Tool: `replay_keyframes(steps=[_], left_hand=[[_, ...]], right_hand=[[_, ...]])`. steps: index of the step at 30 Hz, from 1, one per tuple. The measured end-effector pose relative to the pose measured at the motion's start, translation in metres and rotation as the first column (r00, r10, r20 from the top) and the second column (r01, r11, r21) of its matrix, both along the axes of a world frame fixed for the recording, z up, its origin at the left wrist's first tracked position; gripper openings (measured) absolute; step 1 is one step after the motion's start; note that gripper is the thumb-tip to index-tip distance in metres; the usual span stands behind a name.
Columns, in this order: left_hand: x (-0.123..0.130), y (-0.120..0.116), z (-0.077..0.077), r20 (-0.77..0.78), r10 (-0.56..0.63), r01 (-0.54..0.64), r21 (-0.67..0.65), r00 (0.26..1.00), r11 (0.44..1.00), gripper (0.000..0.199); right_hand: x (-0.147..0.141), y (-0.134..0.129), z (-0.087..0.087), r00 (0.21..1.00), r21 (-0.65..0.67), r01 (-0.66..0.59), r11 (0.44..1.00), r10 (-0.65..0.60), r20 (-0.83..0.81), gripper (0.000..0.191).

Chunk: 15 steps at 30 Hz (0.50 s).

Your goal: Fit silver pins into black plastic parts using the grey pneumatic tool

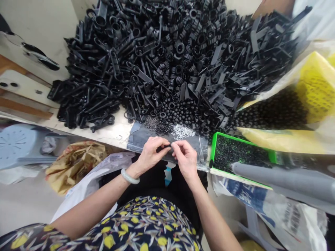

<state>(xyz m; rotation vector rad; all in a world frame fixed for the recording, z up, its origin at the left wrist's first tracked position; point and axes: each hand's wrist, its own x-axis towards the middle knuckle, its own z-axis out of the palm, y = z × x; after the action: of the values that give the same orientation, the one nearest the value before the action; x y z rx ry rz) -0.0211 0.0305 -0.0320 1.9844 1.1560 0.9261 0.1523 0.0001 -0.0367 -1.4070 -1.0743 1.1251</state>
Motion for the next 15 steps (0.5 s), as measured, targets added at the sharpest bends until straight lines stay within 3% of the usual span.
replay_keyframes(steps=[7, 12, 15], left_hand=[[0.000, 0.000, 0.000, 0.001, 0.017, -0.017, -0.012, 1.000, 1.000, 0.014], [0.000, 0.001, 0.000, 0.012, -0.001, 0.001, -0.027, 1.000, 1.000, 0.011], [0.000, 0.001, 0.000, 0.019, -0.001, 0.001, -0.014, 1.000, 1.000, 0.010]], right_hand=[[-0.001, 0.000, -0.002, 0.969, 0.179, -0.081, 0.980, 0.035, 0.243, 0.018], [-0.003, 0.000, -0.008, 0.955, 0.233, -0.091, 0.968, 0.018, 0.297, 0.014], [0.000, -0.012, 0.001, 0.948, 0.243, -0.111, 0.964, 0.029, 0.318, 0.016]])
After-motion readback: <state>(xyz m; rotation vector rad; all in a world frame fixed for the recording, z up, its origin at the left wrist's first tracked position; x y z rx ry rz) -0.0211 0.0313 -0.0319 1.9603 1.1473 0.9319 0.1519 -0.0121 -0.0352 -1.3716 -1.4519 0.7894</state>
